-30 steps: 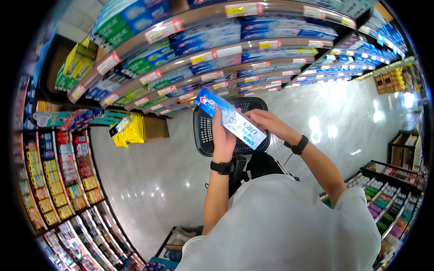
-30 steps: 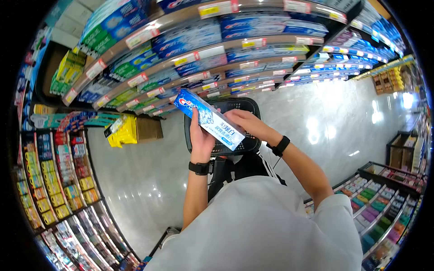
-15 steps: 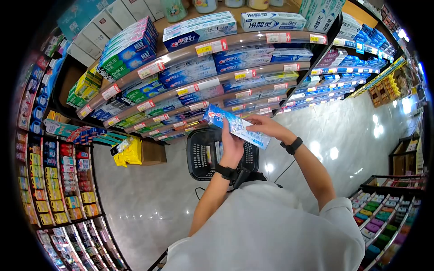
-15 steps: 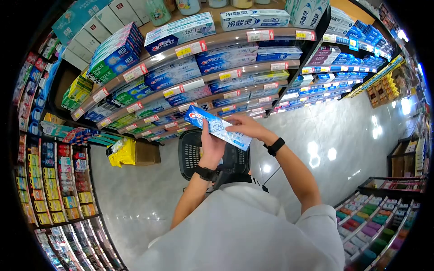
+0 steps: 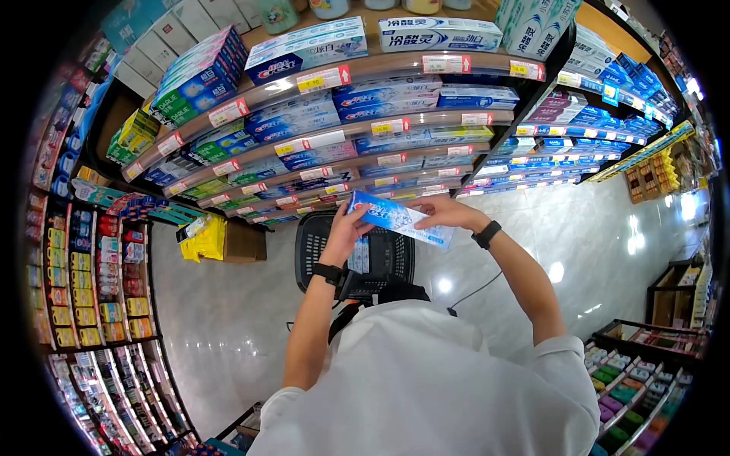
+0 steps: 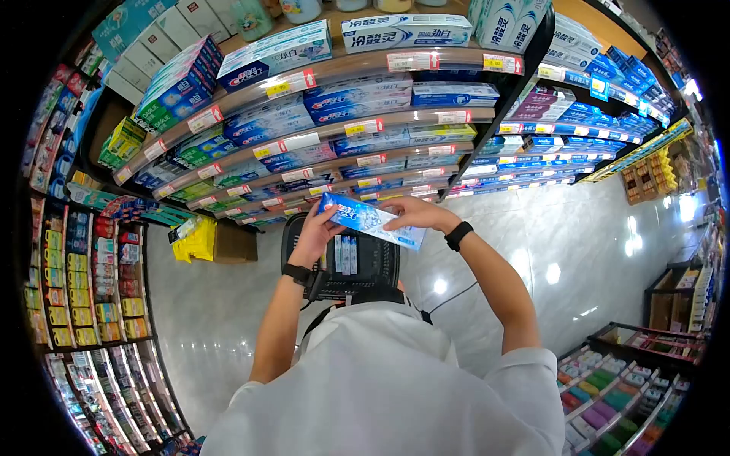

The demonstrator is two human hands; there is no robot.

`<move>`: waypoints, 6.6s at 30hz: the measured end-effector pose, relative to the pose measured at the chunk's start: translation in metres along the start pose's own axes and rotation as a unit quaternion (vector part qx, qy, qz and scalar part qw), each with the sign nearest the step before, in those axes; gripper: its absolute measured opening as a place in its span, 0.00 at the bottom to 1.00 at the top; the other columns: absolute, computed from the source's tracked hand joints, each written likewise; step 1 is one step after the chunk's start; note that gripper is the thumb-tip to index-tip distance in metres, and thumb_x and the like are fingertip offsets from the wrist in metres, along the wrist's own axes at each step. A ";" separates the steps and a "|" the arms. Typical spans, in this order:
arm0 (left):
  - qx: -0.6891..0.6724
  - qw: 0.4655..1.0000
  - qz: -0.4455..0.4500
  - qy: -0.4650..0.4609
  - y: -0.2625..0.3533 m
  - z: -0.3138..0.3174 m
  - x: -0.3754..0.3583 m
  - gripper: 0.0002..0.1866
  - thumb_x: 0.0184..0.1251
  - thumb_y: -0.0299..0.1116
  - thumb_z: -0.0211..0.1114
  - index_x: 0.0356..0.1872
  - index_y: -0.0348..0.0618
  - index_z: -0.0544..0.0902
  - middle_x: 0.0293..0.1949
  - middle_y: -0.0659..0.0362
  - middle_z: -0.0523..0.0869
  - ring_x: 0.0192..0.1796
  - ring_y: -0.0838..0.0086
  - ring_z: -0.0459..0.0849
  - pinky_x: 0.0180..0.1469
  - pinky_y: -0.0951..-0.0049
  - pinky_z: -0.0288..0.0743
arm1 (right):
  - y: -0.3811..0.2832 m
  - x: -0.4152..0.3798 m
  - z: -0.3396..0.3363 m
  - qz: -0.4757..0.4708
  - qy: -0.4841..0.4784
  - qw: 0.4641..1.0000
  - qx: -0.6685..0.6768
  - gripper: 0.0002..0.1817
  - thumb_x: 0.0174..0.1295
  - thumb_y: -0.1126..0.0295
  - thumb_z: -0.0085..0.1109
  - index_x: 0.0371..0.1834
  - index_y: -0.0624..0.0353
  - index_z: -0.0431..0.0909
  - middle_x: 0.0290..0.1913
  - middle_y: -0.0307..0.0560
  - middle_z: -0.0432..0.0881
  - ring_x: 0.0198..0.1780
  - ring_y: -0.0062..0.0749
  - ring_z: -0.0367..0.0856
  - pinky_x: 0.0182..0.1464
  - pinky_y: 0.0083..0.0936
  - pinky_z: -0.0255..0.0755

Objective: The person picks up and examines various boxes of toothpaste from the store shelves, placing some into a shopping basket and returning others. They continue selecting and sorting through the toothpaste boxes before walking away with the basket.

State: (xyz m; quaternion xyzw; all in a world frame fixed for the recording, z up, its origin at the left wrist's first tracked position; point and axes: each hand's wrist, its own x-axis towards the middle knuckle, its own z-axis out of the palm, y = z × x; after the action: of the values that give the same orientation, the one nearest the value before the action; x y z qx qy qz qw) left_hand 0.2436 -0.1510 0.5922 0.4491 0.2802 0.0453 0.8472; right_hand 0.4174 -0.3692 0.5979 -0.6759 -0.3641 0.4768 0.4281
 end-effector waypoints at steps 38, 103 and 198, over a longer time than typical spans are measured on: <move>0.429 0.735 0.406 0.333 0.033 -0.187 0.194 0.44 0.49 0.42 0.79 0.62 0.30 0.65 0.59 0.45 0.73 0.63 0.60 0.69 0.64 0.62 0.61 | 0.087 0.189 -0.092 -0.215 0.465 0.634 -0.580 0.13 0.58 0.55 0.65 0.35 0.52 0.83 0.29 0.44 0.79 0.37 0.42 0.77 0.45 0.41 0.63; 0.453 0.887 -0.085 0.012 -0.281 -0.355 0.000 0.26 0.64 0.41 0.64 0.58 0.34 0.72 0.50 0.47 0.78 0.50 0.56 0.79 0.52 0.61 0.73 | 0.426 0.313 0.322 0.414 0.145 0.838 0.323 0.47 0.53 0.57 0.63 0.74 0.57 0.49 0.53 0.52 0.74 0.50 0.40 0.75 0.49 0.37 0.70; -0.290 0.951 -0.019 0.107 -0.131 -0.018 -0.073 0.24 0.65 0.49 0.62 0.55 0.44 0.76 0.50 0.58 0.83 0.54 0.65 0.80 0.60 0.59 0.70 | 0.050 -0.048 0.141 0.054 -0.014 0.964 0.262 0.29 0.64 0.57 0.62 0.62 0.66 0.70 0.57 0.46 0.77 0.58 0.26 0.73 0.61 0.24 0.65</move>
State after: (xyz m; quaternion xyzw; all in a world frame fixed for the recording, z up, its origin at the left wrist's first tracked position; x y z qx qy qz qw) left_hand 0.1496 -0.2393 0.5128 0.1711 0.3523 0.1562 0.9068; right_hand 0.2734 -0.3982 0.5420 -0.5521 -0.1959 0.5873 0.5585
